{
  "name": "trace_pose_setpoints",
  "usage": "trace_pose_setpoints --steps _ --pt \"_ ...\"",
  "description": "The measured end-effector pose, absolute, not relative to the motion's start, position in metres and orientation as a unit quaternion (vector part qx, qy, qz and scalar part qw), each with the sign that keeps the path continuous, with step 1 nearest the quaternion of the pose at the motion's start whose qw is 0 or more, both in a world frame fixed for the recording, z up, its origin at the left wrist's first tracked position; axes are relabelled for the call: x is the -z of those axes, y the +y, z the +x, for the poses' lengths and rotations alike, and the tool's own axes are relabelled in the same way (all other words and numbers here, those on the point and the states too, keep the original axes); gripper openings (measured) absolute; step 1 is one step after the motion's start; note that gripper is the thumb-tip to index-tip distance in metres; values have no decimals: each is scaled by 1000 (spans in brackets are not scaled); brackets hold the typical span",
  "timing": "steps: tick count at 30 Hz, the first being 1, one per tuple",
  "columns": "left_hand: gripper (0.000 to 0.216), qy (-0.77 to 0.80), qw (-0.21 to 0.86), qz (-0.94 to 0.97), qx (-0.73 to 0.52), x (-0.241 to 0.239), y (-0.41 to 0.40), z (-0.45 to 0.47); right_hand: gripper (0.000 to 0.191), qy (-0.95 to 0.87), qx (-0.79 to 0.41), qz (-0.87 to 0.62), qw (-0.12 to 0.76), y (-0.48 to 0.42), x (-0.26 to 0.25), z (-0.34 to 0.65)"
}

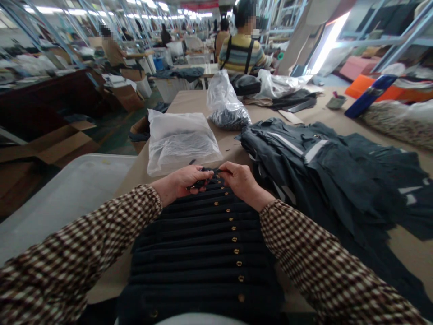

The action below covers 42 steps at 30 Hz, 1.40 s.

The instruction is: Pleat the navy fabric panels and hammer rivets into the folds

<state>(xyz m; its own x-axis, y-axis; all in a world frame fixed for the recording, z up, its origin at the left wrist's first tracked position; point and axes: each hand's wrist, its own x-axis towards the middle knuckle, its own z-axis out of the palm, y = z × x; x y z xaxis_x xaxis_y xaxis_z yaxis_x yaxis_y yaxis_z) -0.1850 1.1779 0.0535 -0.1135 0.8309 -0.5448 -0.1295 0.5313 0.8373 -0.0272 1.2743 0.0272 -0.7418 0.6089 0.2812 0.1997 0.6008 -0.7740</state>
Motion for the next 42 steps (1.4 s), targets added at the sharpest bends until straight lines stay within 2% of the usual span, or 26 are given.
trace_pose_setpoints --steps 5,12,16,19,22,28,35,42 --pt "12 592 643 284 -395 -52 1181 -177 13 -916 -237 -148 288 1282 -22 -20" --pt "11 583 658 284 -383 -47 1183 -178 19 -943 -184 -121 249 1285 -11 -12" --pt "8 675 555 368 -317 -50 1186 -176 16 -928 -234 -151 249 1285 -11 -15" --pt "11 720 486 413 -274 -49 1189 -174 17 -916 -304 -210 154 1288 -12 -21" --pt "12 737 458 436 -238 -47 1191 -172 20 -913 -317 -245 70 1293 -11 -26" --pt "4 754 421 471 -182 -45 1196 -172 20 -908 -326 -254 62 1299 -4 -27" --pt "5 752 412 488 -162 -40 1196 -176 19 -914 -333 -230 37 1303 -1 -26" --pt "6 766 380 497 -149 -32 1201 -176 20 -934 -269 -235 3 1296 -11 -31"
